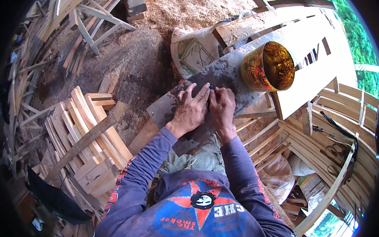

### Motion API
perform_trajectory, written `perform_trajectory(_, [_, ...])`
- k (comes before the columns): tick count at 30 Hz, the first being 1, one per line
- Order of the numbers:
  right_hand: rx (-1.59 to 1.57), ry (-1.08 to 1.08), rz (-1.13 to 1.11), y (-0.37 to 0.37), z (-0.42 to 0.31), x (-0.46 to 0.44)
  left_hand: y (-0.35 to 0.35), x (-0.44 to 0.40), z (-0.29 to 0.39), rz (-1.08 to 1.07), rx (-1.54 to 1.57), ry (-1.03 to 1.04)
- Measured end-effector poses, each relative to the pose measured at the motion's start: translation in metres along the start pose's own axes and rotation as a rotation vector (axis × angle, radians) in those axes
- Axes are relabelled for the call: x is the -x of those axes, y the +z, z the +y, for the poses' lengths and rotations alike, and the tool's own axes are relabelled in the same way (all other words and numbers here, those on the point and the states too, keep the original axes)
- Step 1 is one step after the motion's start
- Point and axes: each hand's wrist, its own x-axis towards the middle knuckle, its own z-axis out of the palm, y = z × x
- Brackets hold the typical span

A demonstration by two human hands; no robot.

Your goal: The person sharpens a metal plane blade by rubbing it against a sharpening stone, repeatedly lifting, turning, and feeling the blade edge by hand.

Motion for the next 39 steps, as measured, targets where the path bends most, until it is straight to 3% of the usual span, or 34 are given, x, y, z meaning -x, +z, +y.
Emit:
perform_trajectory(12, [-0.049, 0.08, -0.023, -0.023, -0.007, 0.054, -0.002, 0.044, 0.037, -0.036, 0.069, -0.015])
perform_trajectory(24, [0.002, -0.088, 0.1, 0.009, 0.0, -0.026, -0.007, -0.032, -0.013, 0.099, 0.019, -0.003])
perform_trajectory(26, [-0.396, 0.315, 0.113, 0.0, -0.017, -0.046, -0.031, -0.042, -0.017, 0.148, -0.025, -0.05])
perform_trajectory(28, [-0.819, 0.422, 0.067, -0.026, -0.04, -0.061, -0.051, -0.045, -0.026, 0.373, 0.304, -0.204])
perform_trajectory(29, [-1.012, 0.509, -0.044, -0.042, -0.05, -0.064, -0.065, -0.043, -0.025, 0.369, 0.408, -0.263])
perform_trajectory(31, [-1.213, 0.574, -0.169, -0.064, -0.07, -0.065, -0.099, -0.043, -0.002, 0.348, 1.039, -0.435])
perform_trajectory(32, [-1.461, 0.65, -0.297, -0.071, -0.081, -0.063, -0.116, -0.044, 0.011, 0.334, 1.335, -0.489])
perform_trajectory(34, [-1.891, 0.761, -0.587, -0.086, -0.102, -0.058, -0.141, -0.044, 0.027, 0.331, 1.489, -0.43])
perform_trajectory(36, [-1.957, 0.94, -0.716, -0.104, -0.127, -0.055, -0.16, -0.044, 0.043, 0.312, 1.641, -0.364])
perform_trajectory(39, [-2.133, 1.003, -0.888, -0.117, -0.139, -0.045, -0.185, -0.044, 0.07, 0.397, 1.772, -0.274])
